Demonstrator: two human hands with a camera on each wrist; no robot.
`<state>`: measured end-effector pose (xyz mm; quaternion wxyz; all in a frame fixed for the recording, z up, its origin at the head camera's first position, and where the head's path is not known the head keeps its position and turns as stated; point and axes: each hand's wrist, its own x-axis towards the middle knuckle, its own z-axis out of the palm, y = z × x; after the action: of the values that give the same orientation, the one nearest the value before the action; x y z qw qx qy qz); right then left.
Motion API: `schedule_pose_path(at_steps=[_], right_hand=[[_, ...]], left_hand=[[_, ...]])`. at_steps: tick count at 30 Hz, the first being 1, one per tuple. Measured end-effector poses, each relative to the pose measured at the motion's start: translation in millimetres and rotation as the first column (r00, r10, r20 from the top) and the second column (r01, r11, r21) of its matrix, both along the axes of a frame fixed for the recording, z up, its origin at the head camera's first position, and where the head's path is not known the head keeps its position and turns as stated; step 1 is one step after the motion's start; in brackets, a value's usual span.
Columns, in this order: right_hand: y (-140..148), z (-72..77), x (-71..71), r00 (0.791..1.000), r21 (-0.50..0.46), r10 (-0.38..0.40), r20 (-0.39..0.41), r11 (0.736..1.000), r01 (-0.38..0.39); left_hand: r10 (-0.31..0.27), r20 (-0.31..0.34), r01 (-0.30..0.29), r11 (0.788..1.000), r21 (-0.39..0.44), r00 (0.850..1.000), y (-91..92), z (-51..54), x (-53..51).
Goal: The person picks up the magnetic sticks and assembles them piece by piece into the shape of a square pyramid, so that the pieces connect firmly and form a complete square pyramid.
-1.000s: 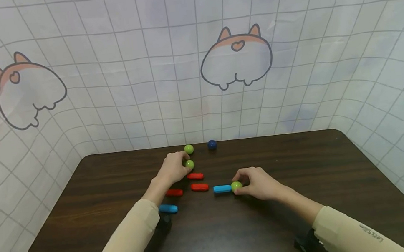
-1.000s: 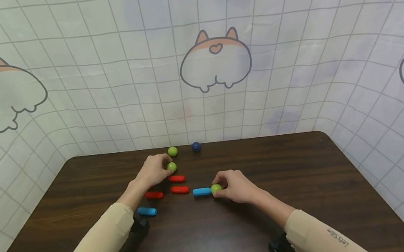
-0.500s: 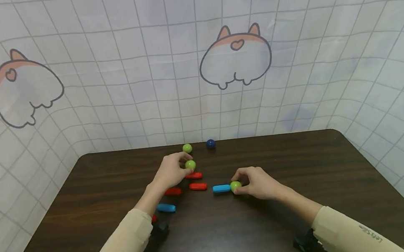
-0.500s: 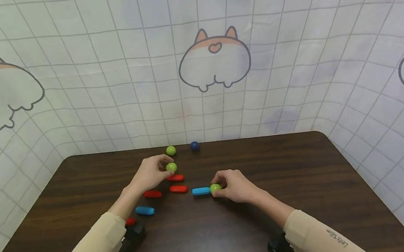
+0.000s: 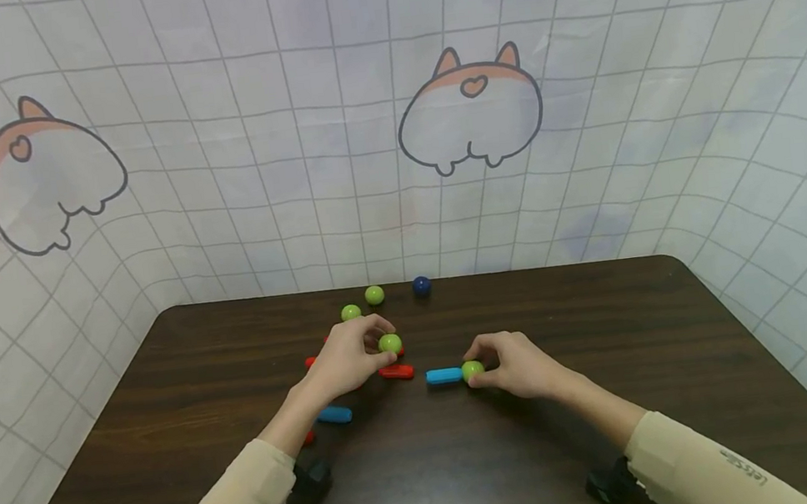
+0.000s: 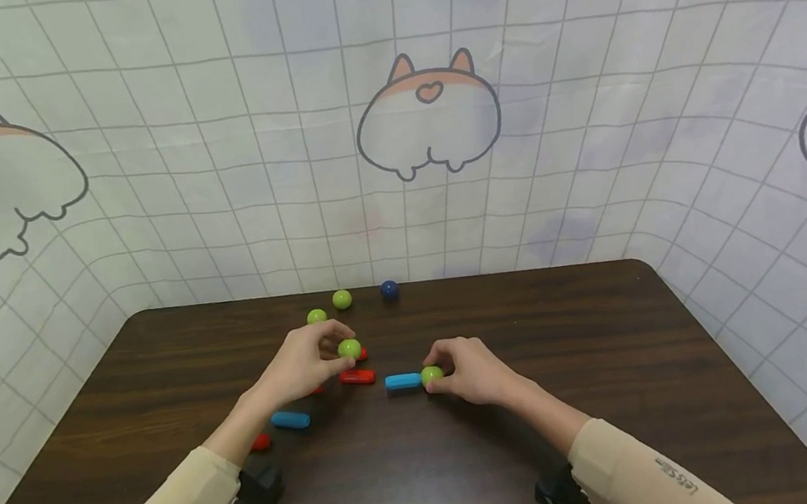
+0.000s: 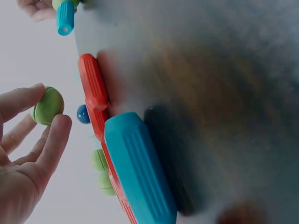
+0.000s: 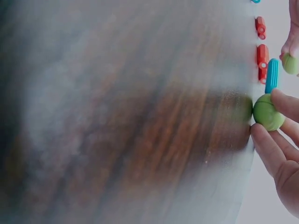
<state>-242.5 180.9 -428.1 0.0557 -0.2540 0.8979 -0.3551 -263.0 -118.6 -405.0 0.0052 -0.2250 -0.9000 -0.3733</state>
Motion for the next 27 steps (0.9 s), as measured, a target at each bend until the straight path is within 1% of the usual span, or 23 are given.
schedule_pose_path(at_steps=[5,11,15,18,21,24,27], right_hand=[[1,-0.1,0.8,1.0,-0.002,-0.001,-0.006,1.0,0.001],[1,-1.3,1.5,1.0,0.009,-0.006,-0.005,1.0,0.006],[0,-1.1,3.4,1.0,0.001,-0.002,0.003,1.0,0.002],[0,-0.1,4.7,1.0,-0.005,0.011,0.003,1.0,-0.011],[0,1.1,5.6,1.0,-0.002,0.005,0.006,1.0,-0.005],[0,2.1,5.5,1.0,-0.001,-0.001,0.01,1.0,0.001],[1,2.4,4.8,1.0,-0.003,0.008,0.018,1.0,-0.008]], left_hand=[[-0.02,0.005,0.02,1.0,-0.016,1.0,1.5,-0.2,10.0],[-0.075,0.019,0.075,0.996,-0.042,0.997,3.3,-0.1,21.7],[-0.097,0.038,0.099,0.994,-0.049,0.995,3.1,-0.9,27.4],[-0.098,0.048,0.1,0.994,-0.051,0.994,2.5,-3.0,30.0],[-0.109,0.056,0.112,0.992,-0.054,0.992,3.6,-5.5,31.3],[-0.142,0.04,0.145,0.987,-0.072,0.989,6.8,-7.9,31.2],[-0.157,0.025,0.159,0.983,-0.096,0.987,11.5,-10.0,30.5]])
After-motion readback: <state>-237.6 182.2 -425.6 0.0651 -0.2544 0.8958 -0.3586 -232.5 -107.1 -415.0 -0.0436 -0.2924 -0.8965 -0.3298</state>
